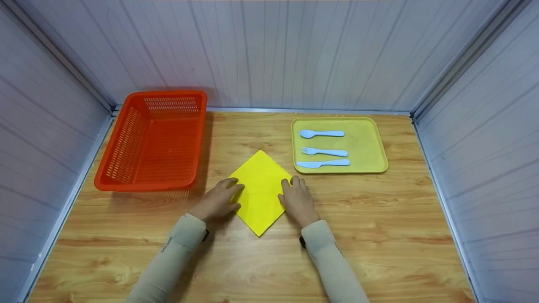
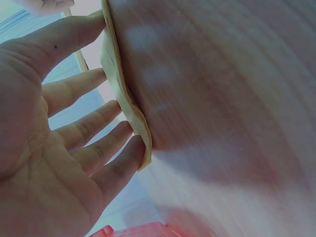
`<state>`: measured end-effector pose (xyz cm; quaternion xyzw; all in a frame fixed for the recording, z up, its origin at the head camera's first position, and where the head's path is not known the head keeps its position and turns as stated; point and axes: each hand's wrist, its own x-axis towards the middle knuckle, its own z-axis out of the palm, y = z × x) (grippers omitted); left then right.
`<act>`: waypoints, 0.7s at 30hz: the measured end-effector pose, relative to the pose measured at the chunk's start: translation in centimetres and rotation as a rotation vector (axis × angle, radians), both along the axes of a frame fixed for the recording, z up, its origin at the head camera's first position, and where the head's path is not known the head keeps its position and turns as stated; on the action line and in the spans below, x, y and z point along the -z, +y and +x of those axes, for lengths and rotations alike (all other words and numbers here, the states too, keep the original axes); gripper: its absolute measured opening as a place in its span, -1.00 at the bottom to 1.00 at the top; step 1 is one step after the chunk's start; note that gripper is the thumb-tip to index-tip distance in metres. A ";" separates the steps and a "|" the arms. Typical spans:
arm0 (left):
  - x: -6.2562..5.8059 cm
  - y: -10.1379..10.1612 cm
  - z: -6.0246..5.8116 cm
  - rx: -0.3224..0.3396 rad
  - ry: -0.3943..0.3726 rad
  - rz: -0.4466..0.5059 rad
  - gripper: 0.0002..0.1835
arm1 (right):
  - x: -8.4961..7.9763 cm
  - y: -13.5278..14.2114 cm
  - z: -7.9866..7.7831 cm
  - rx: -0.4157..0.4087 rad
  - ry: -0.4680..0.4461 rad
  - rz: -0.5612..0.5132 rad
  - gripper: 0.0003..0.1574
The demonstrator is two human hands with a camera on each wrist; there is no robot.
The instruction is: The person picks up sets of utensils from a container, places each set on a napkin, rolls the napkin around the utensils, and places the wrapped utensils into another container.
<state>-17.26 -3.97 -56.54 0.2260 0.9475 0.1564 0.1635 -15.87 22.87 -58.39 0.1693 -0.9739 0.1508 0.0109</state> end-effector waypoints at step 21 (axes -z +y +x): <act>-1.4 2.4 -0.4 -0.009 0.137 -0.034 -0.53 | -1.3 2.2 -1.2 -0.056 0.285 -0.153 -0.76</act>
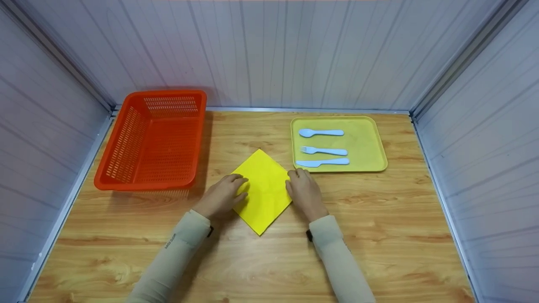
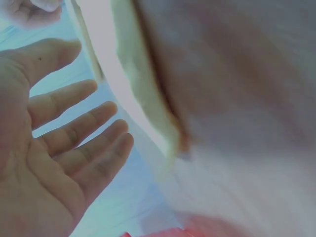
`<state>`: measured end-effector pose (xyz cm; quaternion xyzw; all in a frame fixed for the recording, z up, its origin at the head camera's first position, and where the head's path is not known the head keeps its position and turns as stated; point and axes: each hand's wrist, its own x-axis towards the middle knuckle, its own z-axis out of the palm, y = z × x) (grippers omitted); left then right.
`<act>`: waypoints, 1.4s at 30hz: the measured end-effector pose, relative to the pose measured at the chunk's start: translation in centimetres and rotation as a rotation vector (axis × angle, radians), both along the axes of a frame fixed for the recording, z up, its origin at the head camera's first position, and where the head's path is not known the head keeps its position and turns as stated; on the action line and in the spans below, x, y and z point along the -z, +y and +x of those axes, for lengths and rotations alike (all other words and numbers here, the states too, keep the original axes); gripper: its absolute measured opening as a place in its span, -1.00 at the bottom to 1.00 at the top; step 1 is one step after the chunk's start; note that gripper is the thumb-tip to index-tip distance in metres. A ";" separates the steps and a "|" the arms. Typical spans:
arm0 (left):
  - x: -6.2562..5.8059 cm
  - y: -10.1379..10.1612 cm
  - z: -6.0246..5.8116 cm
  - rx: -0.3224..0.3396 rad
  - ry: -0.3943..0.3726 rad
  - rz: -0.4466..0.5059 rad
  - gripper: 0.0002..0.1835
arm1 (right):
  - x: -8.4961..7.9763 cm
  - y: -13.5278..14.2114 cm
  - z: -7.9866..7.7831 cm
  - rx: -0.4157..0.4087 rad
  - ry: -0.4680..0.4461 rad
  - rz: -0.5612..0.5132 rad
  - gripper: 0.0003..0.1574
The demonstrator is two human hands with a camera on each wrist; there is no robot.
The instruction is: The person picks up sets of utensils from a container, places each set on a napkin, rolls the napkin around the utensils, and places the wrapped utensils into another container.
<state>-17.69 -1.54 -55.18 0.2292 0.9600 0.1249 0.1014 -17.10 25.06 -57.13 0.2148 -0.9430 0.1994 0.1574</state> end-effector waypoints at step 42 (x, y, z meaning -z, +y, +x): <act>1.1 14.3 -4.0 0.222 0.147 -0.212 -0.58 | -0.5 10.4 -8.5 0.031 -0.192 0.486 -0.85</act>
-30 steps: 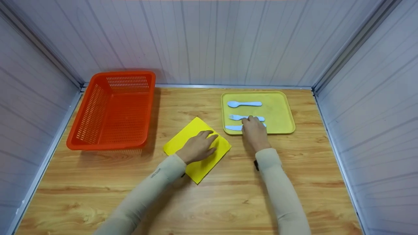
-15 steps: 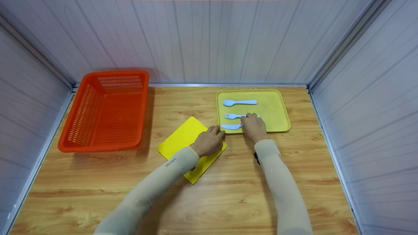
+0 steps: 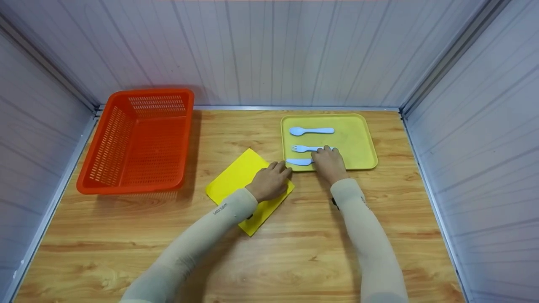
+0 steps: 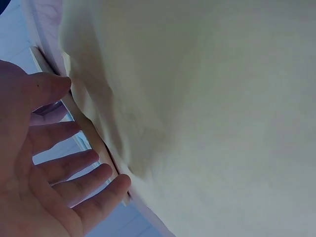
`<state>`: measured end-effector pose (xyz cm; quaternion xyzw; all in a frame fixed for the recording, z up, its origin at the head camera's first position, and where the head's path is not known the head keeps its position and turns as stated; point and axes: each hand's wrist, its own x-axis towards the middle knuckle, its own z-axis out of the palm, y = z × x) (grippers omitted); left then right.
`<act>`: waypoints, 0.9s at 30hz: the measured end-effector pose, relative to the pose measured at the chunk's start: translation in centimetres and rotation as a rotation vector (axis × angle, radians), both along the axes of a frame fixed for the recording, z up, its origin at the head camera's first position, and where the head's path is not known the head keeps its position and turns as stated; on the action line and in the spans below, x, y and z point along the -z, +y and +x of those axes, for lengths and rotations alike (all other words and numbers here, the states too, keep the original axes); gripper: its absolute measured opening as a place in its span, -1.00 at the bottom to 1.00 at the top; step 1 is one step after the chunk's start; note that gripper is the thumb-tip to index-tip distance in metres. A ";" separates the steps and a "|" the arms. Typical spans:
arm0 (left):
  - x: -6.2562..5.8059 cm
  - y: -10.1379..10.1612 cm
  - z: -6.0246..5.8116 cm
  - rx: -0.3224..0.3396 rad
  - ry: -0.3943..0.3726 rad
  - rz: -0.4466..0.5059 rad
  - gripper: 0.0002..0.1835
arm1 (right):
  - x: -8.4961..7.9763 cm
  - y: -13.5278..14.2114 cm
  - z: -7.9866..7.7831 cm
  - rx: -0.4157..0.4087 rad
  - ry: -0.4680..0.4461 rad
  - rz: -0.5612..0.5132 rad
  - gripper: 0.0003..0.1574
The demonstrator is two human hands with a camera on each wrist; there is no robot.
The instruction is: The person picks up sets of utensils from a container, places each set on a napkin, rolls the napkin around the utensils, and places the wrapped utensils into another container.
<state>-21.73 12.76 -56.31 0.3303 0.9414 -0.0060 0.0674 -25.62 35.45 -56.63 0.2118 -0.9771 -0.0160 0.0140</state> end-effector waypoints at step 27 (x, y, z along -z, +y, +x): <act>-1.4 -13.9 4.2 -0.296 -0.067 0.132 -0.57 | -5.0 -14.0 2.9 0.130 -0.138 -0.469 -0.79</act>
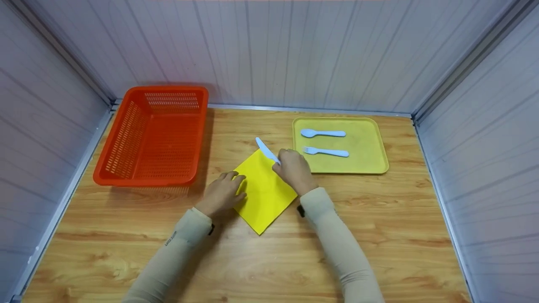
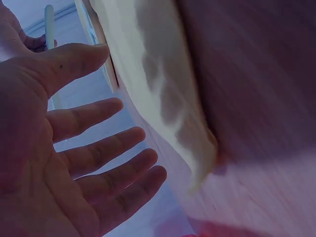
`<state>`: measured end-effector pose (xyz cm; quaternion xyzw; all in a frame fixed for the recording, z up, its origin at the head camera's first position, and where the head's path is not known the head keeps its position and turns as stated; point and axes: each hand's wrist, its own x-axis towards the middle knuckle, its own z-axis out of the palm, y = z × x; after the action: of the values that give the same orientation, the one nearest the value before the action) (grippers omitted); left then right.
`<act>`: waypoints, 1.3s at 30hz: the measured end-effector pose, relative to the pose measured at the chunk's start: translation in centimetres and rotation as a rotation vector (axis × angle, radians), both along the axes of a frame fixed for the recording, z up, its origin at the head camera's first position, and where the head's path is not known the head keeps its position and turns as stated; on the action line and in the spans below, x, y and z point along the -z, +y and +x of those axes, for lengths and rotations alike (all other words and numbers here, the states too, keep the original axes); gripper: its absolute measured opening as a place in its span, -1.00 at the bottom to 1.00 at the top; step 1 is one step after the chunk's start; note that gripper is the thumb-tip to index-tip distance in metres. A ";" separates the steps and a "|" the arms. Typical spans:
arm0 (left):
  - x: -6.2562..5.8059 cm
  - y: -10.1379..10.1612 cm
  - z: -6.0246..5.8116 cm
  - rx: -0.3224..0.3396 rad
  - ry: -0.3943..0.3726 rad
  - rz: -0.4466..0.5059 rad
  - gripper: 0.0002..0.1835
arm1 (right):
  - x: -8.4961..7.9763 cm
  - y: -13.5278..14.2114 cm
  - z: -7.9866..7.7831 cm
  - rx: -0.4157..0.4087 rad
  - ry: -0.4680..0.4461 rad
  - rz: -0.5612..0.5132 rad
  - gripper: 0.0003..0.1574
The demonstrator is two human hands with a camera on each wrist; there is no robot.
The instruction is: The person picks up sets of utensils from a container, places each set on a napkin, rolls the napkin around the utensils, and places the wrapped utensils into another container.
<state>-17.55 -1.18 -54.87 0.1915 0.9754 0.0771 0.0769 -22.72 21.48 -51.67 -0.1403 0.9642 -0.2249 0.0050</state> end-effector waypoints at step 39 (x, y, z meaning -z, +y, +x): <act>1.4 -1.3 0.9 -0.007 -0.138 0.002 -0.50 | 5.6 -9.0 -0.9 0.269 -0.195 -0.120 -0.64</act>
<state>-16.60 -2.49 -56.26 0.1825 0.9683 0.0916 0.1435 -23.58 12.48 -57.30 0.0124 0.9540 -0.2934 0.0598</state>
